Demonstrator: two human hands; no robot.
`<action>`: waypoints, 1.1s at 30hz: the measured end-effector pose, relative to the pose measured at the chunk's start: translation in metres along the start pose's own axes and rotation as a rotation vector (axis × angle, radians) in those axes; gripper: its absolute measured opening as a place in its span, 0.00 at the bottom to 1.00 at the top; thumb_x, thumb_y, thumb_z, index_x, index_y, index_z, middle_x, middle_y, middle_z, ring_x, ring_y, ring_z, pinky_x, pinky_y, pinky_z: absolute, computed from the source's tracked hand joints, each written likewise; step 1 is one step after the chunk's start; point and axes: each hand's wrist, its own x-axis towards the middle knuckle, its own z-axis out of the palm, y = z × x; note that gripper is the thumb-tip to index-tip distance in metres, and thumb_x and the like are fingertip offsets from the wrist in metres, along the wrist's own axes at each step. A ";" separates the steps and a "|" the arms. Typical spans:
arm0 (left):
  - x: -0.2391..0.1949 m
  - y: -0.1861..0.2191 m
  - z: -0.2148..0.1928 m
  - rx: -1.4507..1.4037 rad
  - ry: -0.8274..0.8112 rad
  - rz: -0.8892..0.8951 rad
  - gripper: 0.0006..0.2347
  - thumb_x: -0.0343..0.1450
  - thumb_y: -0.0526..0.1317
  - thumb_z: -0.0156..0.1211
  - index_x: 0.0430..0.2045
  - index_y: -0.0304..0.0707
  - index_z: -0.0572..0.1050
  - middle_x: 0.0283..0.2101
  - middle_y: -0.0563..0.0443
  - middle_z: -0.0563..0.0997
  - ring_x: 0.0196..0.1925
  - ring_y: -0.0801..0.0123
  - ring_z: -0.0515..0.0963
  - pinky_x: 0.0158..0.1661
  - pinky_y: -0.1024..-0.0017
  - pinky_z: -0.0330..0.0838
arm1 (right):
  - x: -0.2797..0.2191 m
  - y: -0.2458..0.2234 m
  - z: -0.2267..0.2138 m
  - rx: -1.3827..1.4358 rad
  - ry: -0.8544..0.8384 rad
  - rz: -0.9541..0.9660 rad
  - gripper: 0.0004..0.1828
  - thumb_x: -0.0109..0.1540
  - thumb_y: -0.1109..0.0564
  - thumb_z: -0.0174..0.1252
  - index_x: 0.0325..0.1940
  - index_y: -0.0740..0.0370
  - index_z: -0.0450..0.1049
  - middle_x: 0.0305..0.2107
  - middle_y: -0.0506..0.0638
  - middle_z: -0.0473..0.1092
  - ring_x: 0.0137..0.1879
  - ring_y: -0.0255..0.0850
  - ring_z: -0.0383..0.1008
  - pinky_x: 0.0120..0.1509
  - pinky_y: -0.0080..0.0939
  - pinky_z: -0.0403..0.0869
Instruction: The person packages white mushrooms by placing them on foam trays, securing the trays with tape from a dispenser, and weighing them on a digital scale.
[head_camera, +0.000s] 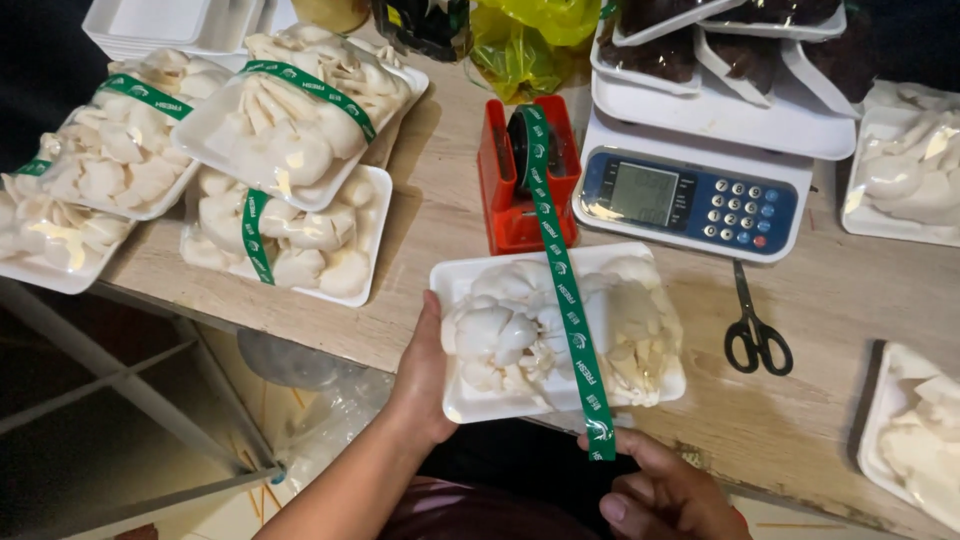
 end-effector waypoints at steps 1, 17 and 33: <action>-0.001 0.000 0.000 0.010 0.020 0.009 0.30 0.72 0.63 0.42 0.57 0.40 0.76 0.53 0.39 0.82 0.53 0.49 0.81 0.53 0.54 0.75 | -0.001 -0.002 0.000 -0.054 0.029 0.035 0.29 0.57 0.67 0.68 0.63 0.54 0.87 0.13 0.52 0.62 0.19 0.39 0.59 0.29 0.35 0.52; -0.014 -0.001 0.012 0.058 -0.018 -0.023 0.34 0.70 0.64 0.37 0.63 0.41 0.73 0.60 0.36 0.79 0.60 0.46 0.78 0.58 0.52 0.72 | -0.005 -0.004 -0.006 -0.003 -0.114 -0.009 0.31 0.58 0.61 0.66 0.67 0.54 0.81 0.11 0.47 0.61 0.16 0.35 0.57 0.24 0.34 0.53; -0.014 -0.004 0.016 0.040 -0.034 -0.008 0.33 0.70 0.63 0.37 0.62 0.40 0.71 0.60 0.36 0.78 0.60 0.46 0.77 0.59 0.52 0.71 | 0.012 -0.008 0.010 -0.169 -0.014 0.155 0.24 0.61 0.61 0.63 0.63 0.50 0.84 0.23 0.54 0.69 0.29 0.40 0.67 0.37 0.37 0.67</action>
